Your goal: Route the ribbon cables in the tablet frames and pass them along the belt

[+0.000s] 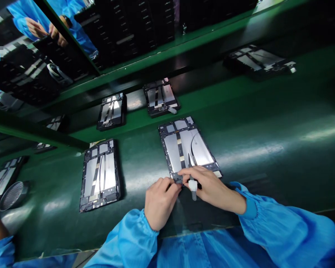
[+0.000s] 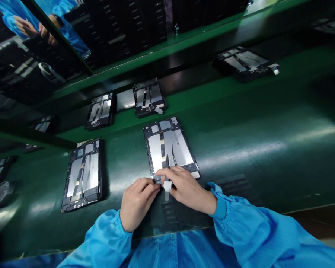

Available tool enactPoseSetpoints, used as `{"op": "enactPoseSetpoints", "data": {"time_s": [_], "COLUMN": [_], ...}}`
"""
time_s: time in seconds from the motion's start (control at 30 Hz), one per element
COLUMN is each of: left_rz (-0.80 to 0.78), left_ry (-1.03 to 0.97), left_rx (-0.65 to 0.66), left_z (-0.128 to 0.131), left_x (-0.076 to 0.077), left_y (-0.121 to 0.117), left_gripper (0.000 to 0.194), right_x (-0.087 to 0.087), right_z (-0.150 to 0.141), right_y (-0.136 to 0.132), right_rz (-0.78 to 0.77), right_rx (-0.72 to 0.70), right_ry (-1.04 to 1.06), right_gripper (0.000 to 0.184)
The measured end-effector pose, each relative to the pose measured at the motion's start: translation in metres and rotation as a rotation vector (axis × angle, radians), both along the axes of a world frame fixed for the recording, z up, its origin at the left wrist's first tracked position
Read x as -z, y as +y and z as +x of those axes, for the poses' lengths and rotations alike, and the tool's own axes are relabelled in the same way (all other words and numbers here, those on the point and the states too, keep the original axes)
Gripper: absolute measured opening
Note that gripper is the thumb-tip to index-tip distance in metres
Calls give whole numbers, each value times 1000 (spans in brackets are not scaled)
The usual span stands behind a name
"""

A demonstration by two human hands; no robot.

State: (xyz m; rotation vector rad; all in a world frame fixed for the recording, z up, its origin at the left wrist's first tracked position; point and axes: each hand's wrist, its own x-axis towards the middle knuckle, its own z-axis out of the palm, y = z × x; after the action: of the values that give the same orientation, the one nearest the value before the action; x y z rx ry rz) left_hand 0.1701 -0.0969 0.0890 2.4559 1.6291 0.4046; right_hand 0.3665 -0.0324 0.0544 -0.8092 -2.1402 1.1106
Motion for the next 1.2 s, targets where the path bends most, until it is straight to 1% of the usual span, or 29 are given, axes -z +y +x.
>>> {"op": "enactPoseSetpoints", "data": {"time_s": [0.1, 0.17, 0.27, 0.43, 0.53, 0.6, 0.67, 0.73, 0.83, 0.9, 0.97, 1.03, 1.1, 1.2], "left_rz": [149, 175, 177, 161, 164, 177, 176, 157, 121, 111, 110, 124, 139, 147], "left_ry": [193, 216, 180, 175, 185, 196, 193, 168, 120, 99, 89, 81, 73, 66], "left_rx": [103, 139, 158, 190, 206, 202, 184, 163, 139, 130, 126, 128, 129, 128], "left_z": [-5, -9, -16, -23, -23, -22, -19, -16, -14, -14, -15, -16, -17, -17], "left_x": [0, 1, 5, 10, 11, 12, 13, 14, 16, 18, 20, 22, 22, 23], "left_y": [-9, -13, -15, -12, -12, -12, -12, -12, -11, -10, -11, -11, -12, -12], "left_gripper": [25, 32, 36, 36, 38, 41, 41, 39, 36, 37, 38, 37, 36, 36], "right_x": [2, 2, 1, 6, 9, 6, 0, -7, -15, -15, -13, -11, -11, -13], "right_z": [-1, -2, -1, 2, 2, 3, 7, 15, 27, 31, 30, 27, 23, 22], "right_y": [-2, -2, -2, -5, -5, -3, -3, -5, -11, -15, -18, -19, -19, -19], "right_rz": [86, 112, 124, 28, 6, 10, -12, -81, -232, -333, -398, -403, -355, -286], "right_rx": [-1, -5, -10, 8, 14, 19, 39, 53, 43, 54, 98, 121, 110, 89], "right_ry": [6, 9, 0, -19, -35, -37, 9, 91, 172, 161, 147, 151, 176, 184], "right_gripper": [64, 67, 68, 56, 55, 51, 40, 32, 37, 38, 33, 24, 16, 16]}}
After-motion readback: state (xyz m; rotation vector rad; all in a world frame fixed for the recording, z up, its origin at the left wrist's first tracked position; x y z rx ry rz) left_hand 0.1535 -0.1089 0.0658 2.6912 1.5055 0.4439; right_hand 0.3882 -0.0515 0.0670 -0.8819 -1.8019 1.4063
